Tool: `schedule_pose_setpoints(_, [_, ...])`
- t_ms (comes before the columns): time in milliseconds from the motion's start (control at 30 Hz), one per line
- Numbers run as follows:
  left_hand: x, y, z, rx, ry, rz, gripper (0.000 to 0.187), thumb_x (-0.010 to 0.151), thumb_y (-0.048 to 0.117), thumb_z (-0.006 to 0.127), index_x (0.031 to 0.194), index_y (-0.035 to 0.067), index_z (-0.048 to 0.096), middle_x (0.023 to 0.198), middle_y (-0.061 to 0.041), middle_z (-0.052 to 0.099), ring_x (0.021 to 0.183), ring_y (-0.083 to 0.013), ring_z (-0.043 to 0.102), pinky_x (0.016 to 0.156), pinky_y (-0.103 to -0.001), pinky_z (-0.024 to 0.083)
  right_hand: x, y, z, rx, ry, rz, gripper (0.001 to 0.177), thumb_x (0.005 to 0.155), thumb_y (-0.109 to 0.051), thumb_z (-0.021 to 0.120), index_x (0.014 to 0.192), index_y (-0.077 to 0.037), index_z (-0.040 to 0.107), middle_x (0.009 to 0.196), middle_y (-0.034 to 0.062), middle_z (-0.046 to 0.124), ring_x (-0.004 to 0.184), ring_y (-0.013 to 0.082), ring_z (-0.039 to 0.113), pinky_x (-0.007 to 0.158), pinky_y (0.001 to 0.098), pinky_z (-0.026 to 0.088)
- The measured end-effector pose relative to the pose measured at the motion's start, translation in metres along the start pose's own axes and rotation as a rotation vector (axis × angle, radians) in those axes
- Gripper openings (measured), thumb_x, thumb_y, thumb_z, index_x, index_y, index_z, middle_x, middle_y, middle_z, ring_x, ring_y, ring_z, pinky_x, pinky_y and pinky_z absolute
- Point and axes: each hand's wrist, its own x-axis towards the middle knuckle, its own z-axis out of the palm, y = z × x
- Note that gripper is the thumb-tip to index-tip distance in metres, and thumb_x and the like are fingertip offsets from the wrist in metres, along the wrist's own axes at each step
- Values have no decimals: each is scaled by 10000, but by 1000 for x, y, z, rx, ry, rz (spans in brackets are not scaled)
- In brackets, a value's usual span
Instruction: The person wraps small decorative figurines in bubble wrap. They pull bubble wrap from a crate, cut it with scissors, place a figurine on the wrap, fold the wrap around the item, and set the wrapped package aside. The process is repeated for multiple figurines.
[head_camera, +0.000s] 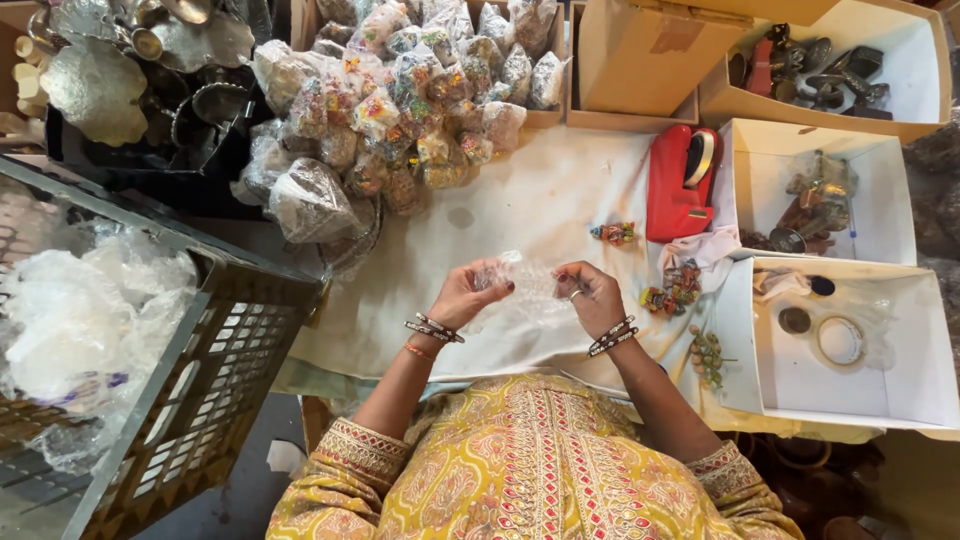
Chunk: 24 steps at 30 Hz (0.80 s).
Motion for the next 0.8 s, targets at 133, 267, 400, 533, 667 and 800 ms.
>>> schedule_pose_setpoints(133, [3,-12,-1,36,66,-77,185,915,184,816,911,21,728,763,18,699,664,-29,577,594,-215,461,-3,-8,0,-8,8,42,121,1015,-62,599,1088,2,671,851,7,694,752,63,664,722,235,563])
schedule_pose_setpoints(267, [1,-9,1,-3,136,-94,156,916,178,787,865,34,751,687,25,682,616,-36,560,551,-219,450,-5,-8,-5,19,4,96,129,1009,-76,607,1080,-4,686,779,25,667,635,73,607,578,244,524])
schedule_pose_setpoints(400, [0,-23,-6,-45,190,-84,167,950,186,762,875,37,750,666,19,662,593,-44,545,538,-215,429,-5,1,-17,42,52,108,129,1031,-124,652,1037,-3,695,763,36,672,636,77,607,574,239,509])
schedule_pose_setpoints(533, [-2,-34,-17,-30,280,-92,165,941,196,763,883,42,753,665,20,660,587,-43,550,540,-212,438,-10,11,-34,53,86,100,147,990,-150,671,1027,-12,705,821,10,695,716,62,665,640,227,580])
schedule_pose_setpoints(667, [-5,-38,-27,20,383,-18,163,953,205,747,926,45,750,683,14,674,592,-43,574,540,-212,455,-15,25,-51,32,134,182,171,979,-176,705,1019,-10,719,789,32,708,674,81,652,610,236,551])
schedule_pose_setpoints(800, [-10,-20,-19,58,641,56,174,987,220,729,940,53,710,792,26,706,582,-56,588,513,-215,412,-19,47,-71,66,181,210,189,980,-199,706,1050,-24,722,804,26,709,665,83,640,630,238,565])
